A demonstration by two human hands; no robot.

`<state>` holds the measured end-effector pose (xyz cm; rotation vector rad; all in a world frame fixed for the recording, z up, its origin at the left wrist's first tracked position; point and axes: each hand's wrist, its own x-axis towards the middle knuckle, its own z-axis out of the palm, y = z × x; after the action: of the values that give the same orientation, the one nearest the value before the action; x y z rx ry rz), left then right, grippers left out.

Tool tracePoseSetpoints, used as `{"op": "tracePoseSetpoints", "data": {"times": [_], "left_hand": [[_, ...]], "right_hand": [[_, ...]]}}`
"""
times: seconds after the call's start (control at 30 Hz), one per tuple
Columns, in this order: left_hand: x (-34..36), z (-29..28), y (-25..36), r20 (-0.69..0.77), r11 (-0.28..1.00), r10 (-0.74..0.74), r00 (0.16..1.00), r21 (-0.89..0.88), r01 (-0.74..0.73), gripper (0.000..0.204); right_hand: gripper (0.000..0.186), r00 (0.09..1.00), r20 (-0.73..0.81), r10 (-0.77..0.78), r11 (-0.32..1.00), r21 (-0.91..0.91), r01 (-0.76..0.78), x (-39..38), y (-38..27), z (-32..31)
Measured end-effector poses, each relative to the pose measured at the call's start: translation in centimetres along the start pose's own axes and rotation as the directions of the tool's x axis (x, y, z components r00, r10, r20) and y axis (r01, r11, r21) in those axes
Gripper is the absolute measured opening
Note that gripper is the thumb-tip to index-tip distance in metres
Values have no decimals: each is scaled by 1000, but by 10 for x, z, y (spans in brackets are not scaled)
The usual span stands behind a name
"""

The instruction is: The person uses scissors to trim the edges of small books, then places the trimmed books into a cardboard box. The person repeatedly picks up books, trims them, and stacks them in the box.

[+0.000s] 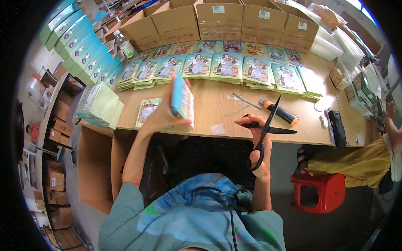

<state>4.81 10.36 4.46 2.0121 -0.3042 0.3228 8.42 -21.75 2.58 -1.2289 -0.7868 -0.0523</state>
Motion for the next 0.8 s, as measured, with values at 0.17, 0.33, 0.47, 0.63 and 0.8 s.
{"op": "tracePoseSetpoints", "data": {"times": [0.17, 0.33, 0.47, 0.63, 0.8], "left_hand": [[9, 18, 2, -41, 1000, 15, 999, -20, -16, 149], [23, 20, 58, -135, 910, 173, 976, 401, -106, 140], [21, 18, 72, -153, 792, 257, 954, 599, -117, 134], [14, 22, 88, -86, 680, 273, 958, 722, -129, 116], [13, 25, 94, -69, 632, 335, 940, 756, -170, 102]], "right_hand": [[99, 1000, -23, 19, 1000, -22, -19, 1, -3, -1], [88, 989, 29, 147, 955, -265, -134, -2, -9, 9], [73, 976, 107, 191, 855, -507, -111, 2, -15, 22], [69, 979, 84, 188, 813, -572, -107, 1, -14, 37], [73, 986, 87, 144, 785, -617, -60, 0, -9, 37]]}}
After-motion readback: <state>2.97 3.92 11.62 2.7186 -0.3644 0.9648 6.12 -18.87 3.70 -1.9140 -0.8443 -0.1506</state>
